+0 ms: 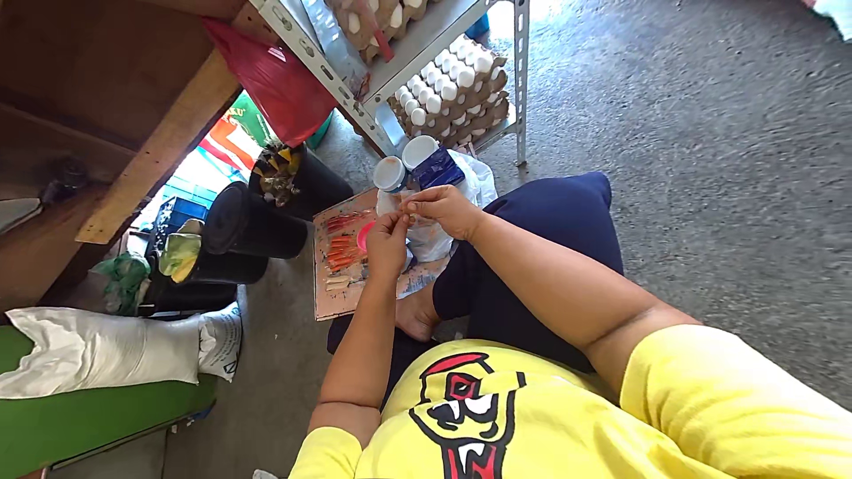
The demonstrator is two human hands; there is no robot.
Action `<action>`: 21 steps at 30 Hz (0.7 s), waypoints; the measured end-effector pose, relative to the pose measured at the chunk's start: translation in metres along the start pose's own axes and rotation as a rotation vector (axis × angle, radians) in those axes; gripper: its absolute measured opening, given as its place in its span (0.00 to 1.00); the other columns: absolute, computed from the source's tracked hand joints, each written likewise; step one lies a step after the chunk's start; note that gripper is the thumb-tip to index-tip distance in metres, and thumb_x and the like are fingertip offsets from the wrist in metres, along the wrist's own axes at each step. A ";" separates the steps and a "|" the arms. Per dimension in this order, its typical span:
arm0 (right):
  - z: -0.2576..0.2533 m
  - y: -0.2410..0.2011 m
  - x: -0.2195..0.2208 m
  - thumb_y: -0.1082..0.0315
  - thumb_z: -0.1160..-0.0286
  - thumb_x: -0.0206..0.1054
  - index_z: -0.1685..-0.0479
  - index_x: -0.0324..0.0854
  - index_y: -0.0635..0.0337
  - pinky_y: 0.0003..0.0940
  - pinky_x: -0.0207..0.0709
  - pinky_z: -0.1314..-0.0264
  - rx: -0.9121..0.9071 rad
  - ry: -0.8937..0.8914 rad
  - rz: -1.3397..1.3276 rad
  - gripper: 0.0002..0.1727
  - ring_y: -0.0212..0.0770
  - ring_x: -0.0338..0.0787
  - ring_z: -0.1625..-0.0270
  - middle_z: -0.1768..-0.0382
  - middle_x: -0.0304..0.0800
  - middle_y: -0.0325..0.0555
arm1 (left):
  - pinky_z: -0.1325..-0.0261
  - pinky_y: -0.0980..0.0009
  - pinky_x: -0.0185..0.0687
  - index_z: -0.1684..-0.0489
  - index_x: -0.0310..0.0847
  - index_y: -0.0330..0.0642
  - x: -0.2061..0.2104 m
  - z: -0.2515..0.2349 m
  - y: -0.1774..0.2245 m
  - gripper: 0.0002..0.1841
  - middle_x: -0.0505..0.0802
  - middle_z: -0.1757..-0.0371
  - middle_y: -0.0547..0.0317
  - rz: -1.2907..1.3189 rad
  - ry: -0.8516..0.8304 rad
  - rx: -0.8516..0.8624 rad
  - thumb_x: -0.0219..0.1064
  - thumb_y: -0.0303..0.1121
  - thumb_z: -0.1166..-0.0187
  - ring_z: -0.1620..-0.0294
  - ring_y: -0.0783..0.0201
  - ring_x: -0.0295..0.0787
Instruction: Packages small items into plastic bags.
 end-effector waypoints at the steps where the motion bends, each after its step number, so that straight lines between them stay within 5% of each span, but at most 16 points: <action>1: 0.000 0.001 -0.001 0.70 0.20 0.70 0.51 0.92 0.63 0.28 0.83 0.47 0.001 0.010 -0.005 0.08 0.29 0.90 0.51 0.53 0.95 0.41 | 0.52 0.70 0.84 0.51 0.87 0.34 0.002 0.000 -0.003 0.09 0.94 0.58 0.55 -0.002 0.001 -0.015 0.64 0.30 0.13 0.61 0.69 0.89; 13: -0.002 0.007 -0.002 0.73 0.18 0.66 0.58 0.90 0.61 0.20 0.78 0.61 0.031 0.043 -0.107 0.06 0.24 0.85 0.65 0.61 0.95 0.37 | 0.48 0.68 0.86 0.52 0.87 0.33 0.010 -0.001 -0.013 0.09 0.94 0.59 0.54 0.021 -0.002 -0.028 0.64 0.30 0.13 0.58 0.68 0.90; 18: 0.001 0.009 0.000 0.73 0.19 0.68 0.59 0.87 0.64 0.25 0.84 0.58 0.084 0.143 -0.170 0.04 0.29 0.90 0.64 0.64 0.94 0.40 | 0.42 0.66 0.86 0.43 0.75 0.35 0.030 0.007 -0.024 0.08 0.91 0.56 0.57 0.314 -0.089 -0.105 0.63 0.26 0.14 0.54 0.67 0.90; 21: -0.003 0.013 -0.011 0.71 0.18 0.68 0.56 0.88 0.63 0.25 0.83 0.62 0.082 0.223 -0.207 0.05 0.29 0.88 0.66 0.64 0.93 0.40 | 0.42 0.67 0.86 0.38 0.81 0.37 0.039 0.021 -0.033 0.12 0.93 0.56 0.60 0.310 -0.187 -0.177 0.65 0.29 0.15 0.56 0.70 0.90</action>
Point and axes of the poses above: each hand's wrist, its own z-axis away from the middle knuckle, its own x-axis out of the palm, y = z × x, the point moved 6 cm from there along -z, towards the middle knuckle
